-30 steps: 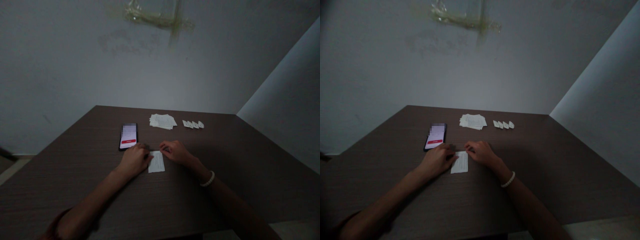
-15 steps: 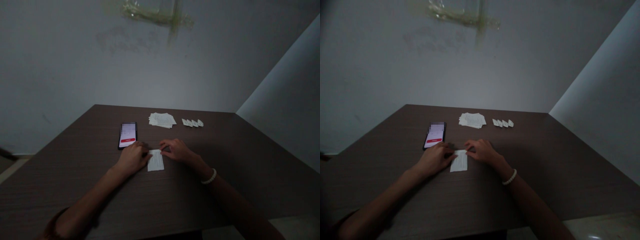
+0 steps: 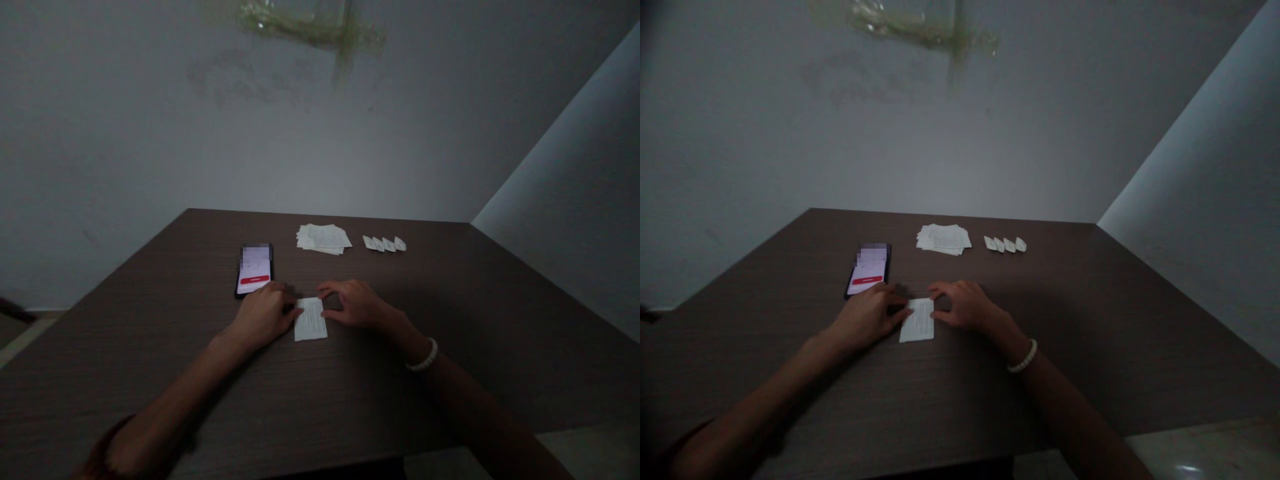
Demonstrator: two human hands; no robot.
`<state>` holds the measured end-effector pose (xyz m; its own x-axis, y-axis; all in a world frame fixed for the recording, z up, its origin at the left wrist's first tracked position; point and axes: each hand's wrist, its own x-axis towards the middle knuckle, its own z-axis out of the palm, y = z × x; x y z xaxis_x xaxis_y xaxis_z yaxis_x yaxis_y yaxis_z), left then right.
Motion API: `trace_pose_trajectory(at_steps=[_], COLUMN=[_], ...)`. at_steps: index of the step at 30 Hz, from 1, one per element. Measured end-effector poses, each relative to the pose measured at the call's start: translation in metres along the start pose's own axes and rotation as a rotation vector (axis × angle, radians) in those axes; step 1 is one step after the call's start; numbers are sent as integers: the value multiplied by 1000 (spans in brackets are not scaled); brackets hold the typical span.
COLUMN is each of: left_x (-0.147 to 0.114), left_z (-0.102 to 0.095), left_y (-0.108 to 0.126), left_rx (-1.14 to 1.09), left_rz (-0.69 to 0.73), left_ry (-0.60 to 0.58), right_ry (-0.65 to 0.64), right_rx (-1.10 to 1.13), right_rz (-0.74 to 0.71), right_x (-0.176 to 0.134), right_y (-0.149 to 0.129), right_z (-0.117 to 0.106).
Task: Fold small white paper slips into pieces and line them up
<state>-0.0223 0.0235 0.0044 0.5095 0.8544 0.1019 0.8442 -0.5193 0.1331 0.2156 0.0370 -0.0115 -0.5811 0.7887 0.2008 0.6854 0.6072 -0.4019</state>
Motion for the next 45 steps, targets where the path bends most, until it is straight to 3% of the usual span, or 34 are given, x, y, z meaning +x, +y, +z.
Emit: trace_pose_trajectory(at_steps=[36,45], left_x=[-2,-4], left_z=[-7,-9], left_y=[-4,-8], left_rx=[-26,-48], left_rz=[76,99], left_ry=[-53,-59], right_ry=[-160,-152], right_rx=[-40,-39], right_rz=[-33,-129], right_x=[-6,-22], right_y=[-10,-15], right_z=[-14,-14])
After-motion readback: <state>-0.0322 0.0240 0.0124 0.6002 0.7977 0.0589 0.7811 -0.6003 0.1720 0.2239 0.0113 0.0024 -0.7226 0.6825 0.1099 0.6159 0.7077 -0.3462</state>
